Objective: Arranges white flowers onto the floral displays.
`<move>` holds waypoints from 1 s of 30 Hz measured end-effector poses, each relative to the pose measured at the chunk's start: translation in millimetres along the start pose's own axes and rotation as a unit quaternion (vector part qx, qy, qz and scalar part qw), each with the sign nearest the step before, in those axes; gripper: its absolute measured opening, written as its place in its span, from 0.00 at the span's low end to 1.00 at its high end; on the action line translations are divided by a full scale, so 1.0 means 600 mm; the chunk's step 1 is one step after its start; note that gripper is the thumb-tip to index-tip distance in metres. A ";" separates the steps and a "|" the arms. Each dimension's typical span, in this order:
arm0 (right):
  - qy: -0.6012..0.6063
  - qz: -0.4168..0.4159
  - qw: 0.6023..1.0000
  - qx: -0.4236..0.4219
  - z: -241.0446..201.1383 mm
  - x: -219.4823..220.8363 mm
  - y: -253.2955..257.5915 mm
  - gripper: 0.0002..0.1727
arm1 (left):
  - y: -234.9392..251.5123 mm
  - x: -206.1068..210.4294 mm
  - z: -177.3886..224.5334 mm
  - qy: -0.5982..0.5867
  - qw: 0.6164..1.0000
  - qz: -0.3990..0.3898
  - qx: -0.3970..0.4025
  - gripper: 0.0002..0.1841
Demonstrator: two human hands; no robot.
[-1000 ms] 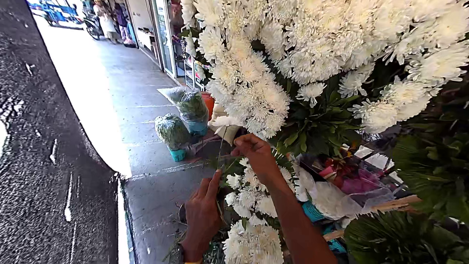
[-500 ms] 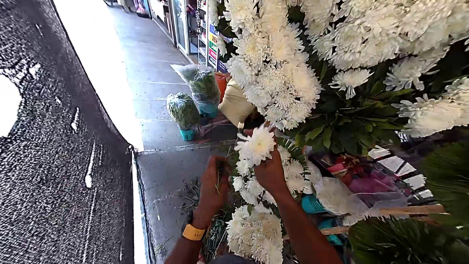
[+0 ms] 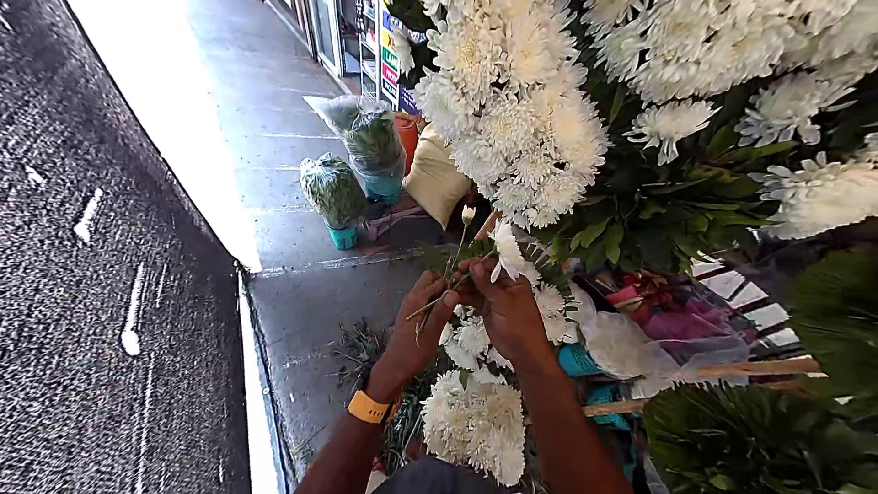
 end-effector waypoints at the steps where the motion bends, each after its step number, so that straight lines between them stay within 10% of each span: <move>1: -0.004 0.027 1.000 -0.011 -0.006 -0.011 0.005 0.12 | -0.009 -0.003 -0.004 0.002 1.000 -0.006 -0.012 0.30; 4: -0.035 0.103 0.992 -0.069 -0.045 -0.056 0.025 0.14 | -0.026 -0.021 -0.016 0.057 0.998 -0.003 -0.038 0.32; 9: -0.149 -0.052 0.987 -0.037 -0.011 -0.011 0.006 0.11 | 0.010 0.007 0.027 0.045 0.993 0.055 0.099 0.17; 13: -0.068 0.072 0.971 -0.219 -0.147 -0.047 0.052 0.10 | -0.005 -0.024 0.033 0.039 0.989 0.099 0.107 0.13; 19: -0.409 0.152 0.695 -0.572 -0.404 -0.054 0.130 0.12 | -0.042 -0.077 0.018 0.048 0.988 0.125 0.075 0.10; 24: -0.628 0.190 0.412 -0.632 -0.450 -0.018 0.233 0.11 | -0.059 -0.082 0.005 0.028 0.989 0.120 0.079 0.07; 30: -0.654 0.299 0.318 -0.618 -0.469 -0.038 0.304 0.10 | -0.075 -0.108 -0.015 0.034 0.988 0.134 0.071 0.05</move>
Point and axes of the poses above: each hand's wrist, its own y-axis towards the middle knuckle, its own x-axis out of the palm, z = x × y, the point moved 5 cm from there along y, towards the middle knuckle, and after that the axes turned 1 degree about y, right-handed, at the moved point
